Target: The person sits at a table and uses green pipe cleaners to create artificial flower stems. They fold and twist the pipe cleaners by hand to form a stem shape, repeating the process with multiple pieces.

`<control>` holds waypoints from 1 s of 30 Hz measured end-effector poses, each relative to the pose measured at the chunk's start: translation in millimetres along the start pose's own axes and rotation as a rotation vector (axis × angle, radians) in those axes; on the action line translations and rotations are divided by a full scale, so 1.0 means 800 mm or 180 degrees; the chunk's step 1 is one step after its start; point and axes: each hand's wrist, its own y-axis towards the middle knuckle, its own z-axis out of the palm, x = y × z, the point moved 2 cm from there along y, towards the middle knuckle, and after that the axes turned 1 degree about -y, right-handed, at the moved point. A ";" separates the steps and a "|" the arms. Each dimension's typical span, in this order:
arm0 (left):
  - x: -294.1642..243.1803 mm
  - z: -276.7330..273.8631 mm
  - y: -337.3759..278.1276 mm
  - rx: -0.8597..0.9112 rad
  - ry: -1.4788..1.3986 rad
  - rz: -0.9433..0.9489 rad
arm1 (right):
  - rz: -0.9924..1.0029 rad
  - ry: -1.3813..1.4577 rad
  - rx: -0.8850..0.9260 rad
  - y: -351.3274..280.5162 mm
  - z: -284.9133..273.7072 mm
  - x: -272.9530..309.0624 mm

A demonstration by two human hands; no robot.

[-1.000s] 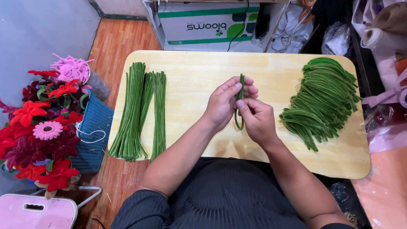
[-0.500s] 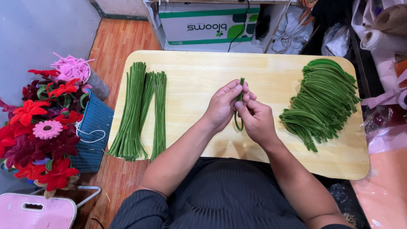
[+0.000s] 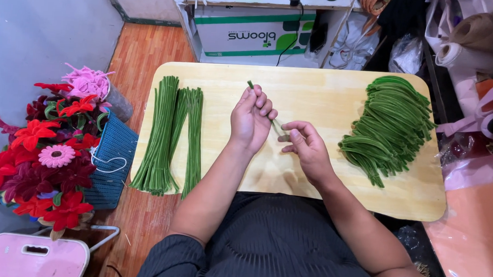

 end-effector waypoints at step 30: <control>-0.001 0.009 -0.013 0.0295 -0.0012 -0.0322 | 0.1849 0.1643 0.0702 0.006 -0.024 -0.049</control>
